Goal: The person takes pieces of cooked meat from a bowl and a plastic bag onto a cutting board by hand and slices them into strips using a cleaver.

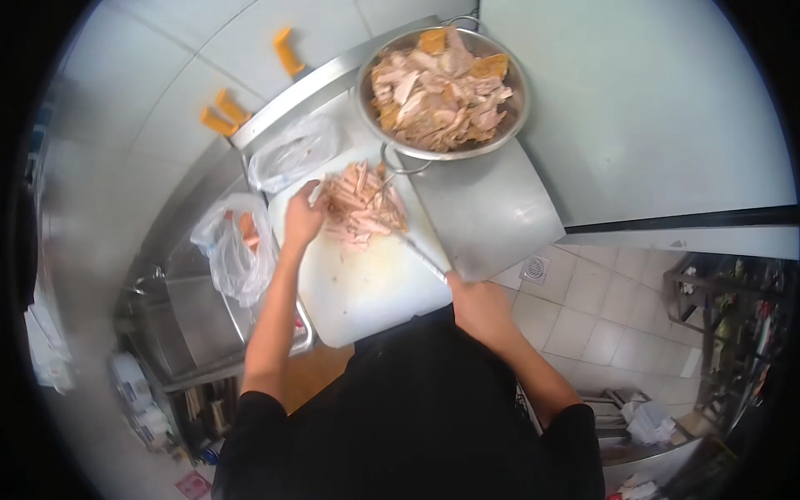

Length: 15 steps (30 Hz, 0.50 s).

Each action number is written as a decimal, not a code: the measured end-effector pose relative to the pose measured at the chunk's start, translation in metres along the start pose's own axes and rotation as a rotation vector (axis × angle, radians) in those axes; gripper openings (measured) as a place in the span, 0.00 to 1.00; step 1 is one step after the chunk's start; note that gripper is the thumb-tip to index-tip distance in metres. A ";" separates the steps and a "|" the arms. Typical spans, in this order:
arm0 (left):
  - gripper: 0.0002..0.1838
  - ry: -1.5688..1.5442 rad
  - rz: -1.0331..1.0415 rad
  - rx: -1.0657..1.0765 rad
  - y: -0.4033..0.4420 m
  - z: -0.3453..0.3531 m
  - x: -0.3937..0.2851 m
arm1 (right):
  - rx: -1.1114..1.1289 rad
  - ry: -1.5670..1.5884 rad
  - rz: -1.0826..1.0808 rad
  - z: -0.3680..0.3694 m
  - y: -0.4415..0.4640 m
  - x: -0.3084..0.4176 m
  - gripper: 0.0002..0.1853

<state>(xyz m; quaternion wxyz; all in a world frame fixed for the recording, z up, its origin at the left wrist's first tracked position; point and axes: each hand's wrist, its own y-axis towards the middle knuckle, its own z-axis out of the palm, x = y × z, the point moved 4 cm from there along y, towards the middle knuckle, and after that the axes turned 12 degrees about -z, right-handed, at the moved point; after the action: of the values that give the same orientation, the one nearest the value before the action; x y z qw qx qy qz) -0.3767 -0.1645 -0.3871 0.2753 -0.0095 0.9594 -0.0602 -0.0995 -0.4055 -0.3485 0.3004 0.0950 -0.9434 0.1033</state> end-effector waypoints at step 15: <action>0.08 -0.158 -0.025 -0.050 0.105 0.090 -0.191 | 0.236 0.120 -0.244 0.023 0.002 -0.040 0.22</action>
<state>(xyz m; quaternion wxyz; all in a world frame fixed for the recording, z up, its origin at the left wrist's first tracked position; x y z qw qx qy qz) -0.1652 -0.0608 -0.3750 0.3489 -0.0329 0.9358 -0.0385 -0.0806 -0.4049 -0.3899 0.3533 0.2368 -0.8866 0.1817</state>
